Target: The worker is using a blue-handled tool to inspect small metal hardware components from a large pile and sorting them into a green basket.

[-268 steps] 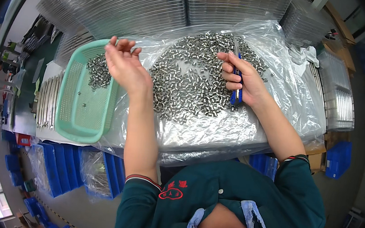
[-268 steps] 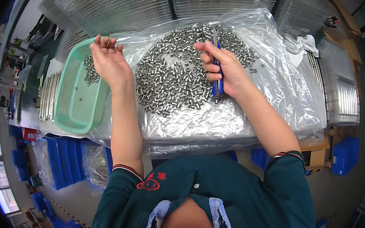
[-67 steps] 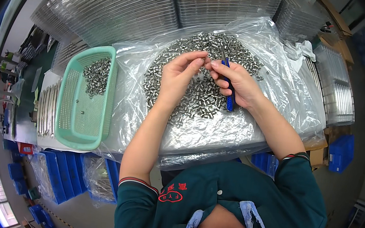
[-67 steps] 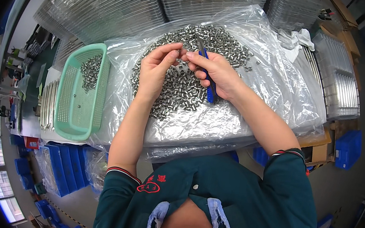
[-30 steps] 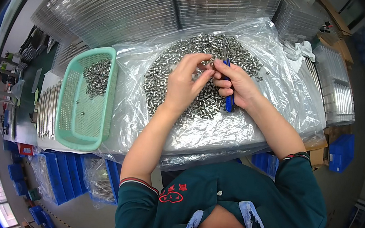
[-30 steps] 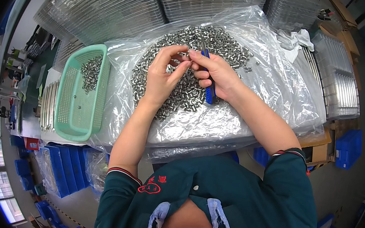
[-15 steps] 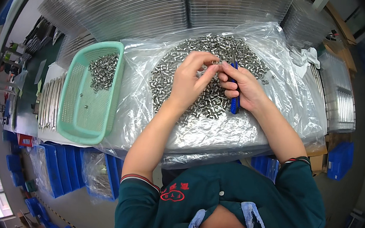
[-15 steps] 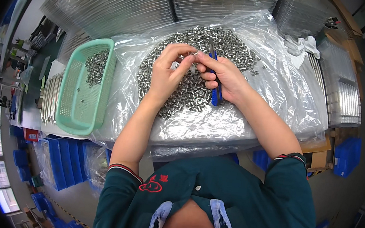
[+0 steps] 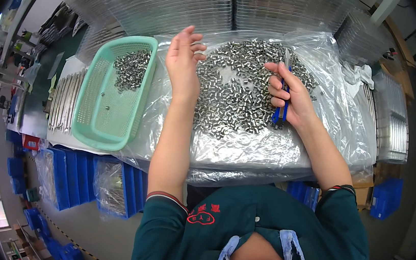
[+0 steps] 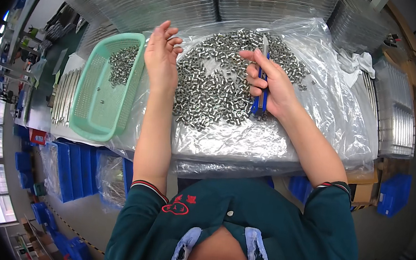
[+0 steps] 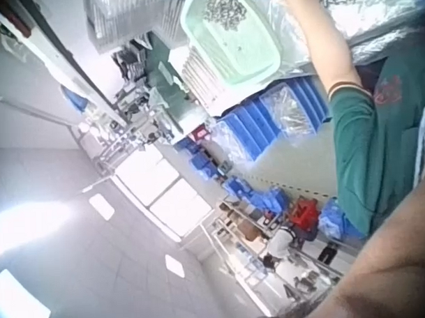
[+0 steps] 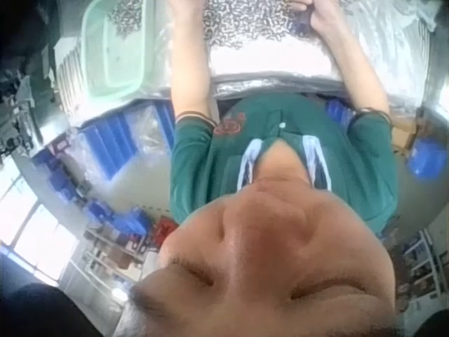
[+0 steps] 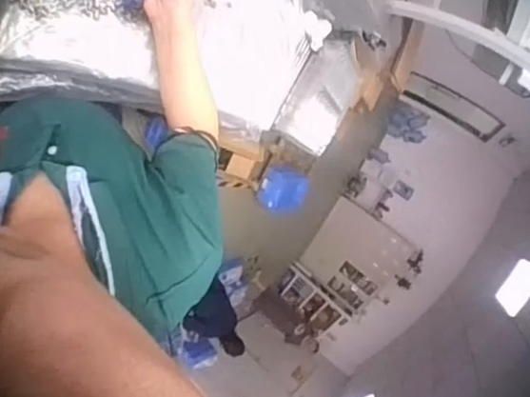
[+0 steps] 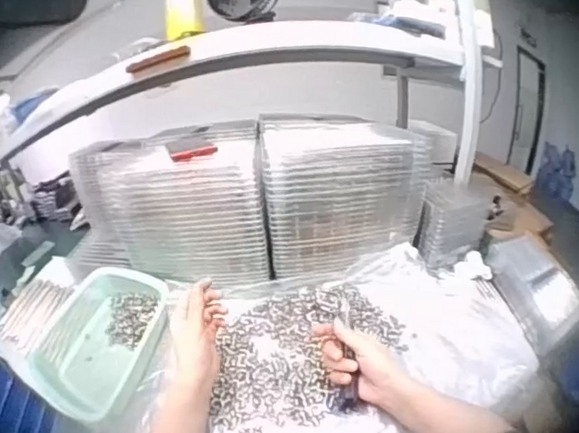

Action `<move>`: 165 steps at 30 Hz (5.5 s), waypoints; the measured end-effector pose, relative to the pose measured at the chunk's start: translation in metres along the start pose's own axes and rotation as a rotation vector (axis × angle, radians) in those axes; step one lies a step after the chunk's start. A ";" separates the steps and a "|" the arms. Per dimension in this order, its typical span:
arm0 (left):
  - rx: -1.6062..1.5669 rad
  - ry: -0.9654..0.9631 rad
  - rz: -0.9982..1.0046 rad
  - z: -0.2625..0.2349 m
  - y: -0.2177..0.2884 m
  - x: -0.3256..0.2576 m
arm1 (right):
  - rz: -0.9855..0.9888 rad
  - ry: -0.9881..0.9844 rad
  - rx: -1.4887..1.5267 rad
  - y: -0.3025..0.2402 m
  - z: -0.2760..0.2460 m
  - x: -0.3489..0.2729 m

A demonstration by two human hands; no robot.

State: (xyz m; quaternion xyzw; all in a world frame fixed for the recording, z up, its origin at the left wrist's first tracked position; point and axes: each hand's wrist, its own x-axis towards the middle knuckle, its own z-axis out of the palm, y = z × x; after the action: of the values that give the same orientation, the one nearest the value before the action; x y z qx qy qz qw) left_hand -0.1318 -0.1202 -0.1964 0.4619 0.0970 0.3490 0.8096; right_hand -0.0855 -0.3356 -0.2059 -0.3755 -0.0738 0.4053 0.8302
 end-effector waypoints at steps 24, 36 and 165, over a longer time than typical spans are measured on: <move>1.019 -0.647 0.690 0.021 -0.030 -0.027 | 0.065 0.108 -0.107 0.005 0.003 0.001; 0.909 -0.685 0.610 0.027 -0.028 -0.037 | 0.118 0.053 0.010 0.004 0.000 0.001; 0.504 -0.496 0.033 0.027 -0.029 -0.043 | -0.056 0.117 -0.313 0.002 0.009 -0.004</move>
State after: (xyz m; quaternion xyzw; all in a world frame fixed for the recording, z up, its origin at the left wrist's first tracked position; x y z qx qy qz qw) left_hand -0.1368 -0.1756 -0.2120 0.7194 -0.0270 0.2045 0.6633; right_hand -0.0931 -0.3335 -0.2000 -0.5210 -0.0982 0.3431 0.7754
